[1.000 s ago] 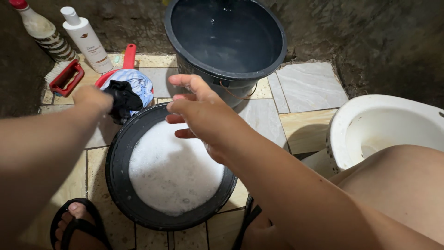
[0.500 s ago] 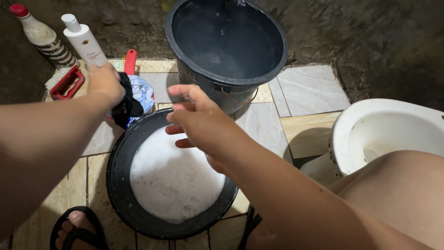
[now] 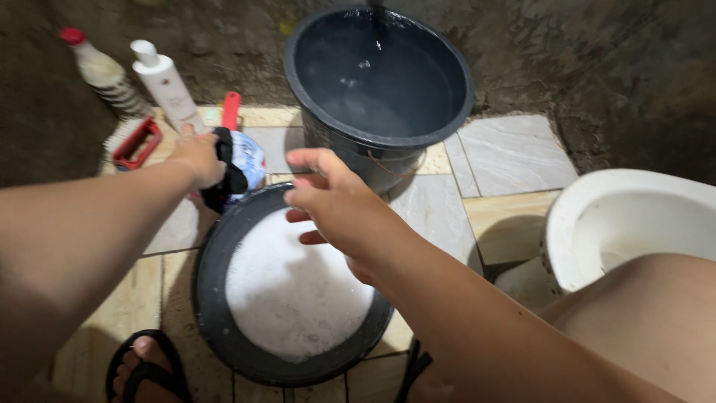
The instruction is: The person washes clothes by hand in a soapy basin, rinses them in a second bucket, and uses a red scoop to pour water over the items. The person scrubs and wrings the garments, then transfers them between basins and adds fresh water from a wall tap.
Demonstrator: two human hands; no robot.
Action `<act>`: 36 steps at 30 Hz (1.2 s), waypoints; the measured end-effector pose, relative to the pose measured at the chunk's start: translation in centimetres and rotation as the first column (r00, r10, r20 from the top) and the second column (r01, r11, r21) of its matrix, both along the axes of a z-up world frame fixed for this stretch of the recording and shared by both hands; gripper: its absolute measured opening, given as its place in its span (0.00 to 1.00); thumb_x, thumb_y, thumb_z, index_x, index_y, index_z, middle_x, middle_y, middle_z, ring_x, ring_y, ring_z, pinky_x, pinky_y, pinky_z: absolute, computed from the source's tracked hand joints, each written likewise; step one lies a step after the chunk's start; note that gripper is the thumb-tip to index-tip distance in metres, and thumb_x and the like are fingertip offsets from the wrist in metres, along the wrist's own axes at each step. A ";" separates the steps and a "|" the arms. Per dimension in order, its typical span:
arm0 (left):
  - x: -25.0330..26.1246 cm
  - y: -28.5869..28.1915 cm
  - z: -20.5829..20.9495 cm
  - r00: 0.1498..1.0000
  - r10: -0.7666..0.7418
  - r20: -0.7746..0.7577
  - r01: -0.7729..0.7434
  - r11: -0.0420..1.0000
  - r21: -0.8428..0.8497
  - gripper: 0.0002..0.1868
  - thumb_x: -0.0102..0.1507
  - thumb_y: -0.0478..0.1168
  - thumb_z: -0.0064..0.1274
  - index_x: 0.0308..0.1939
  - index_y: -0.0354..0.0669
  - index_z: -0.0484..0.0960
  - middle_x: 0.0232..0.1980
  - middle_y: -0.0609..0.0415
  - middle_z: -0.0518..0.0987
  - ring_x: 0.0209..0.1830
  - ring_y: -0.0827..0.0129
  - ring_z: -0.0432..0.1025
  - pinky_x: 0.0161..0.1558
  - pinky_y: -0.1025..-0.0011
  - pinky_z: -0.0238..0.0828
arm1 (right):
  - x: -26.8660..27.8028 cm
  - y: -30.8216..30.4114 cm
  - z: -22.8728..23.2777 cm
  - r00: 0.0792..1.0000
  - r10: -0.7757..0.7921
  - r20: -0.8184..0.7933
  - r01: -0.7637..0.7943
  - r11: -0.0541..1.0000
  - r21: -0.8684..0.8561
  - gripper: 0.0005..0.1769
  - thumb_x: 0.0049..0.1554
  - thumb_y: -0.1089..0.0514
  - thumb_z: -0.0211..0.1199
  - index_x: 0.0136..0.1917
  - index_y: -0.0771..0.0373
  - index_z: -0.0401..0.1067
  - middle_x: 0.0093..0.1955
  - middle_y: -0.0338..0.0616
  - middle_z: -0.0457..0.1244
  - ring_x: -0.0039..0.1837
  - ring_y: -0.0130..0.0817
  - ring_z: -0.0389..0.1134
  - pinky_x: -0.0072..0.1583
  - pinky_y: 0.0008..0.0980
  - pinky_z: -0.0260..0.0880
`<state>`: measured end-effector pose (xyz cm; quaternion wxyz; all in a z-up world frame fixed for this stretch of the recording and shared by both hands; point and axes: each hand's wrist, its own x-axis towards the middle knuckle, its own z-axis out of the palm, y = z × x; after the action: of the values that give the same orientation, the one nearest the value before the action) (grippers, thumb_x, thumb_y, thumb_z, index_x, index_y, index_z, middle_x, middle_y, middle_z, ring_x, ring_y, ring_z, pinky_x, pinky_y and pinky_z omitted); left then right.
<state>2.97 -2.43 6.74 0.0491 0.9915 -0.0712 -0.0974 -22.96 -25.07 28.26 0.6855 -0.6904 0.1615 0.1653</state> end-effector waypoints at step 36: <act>-27.2 -4.2 7.0 0.868 0.014 -0.497 -0.202 0.923 -0.327 0.28 0.67 0.46 0.51 0.71 0.53 0.69 0.65 0.43 0.77 0.64 0.54 0.74 0.65 0.63 0.70 | -4.5 2.6 -13.5 0.924 0.201 -0.324 -0.304 0.902 -0.308 0.26 0.60 0.58 0.57 0.71 0.43 0.63 0.63 0.40 0.65 0.48 0.30 0.70 0.49 0.34 0.72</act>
<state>-24.26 -6.66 13.78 0.2557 0.9105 -0.0168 -0.3247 -27.44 -22.47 14.74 0.4927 -0.7859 0.1934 0.3196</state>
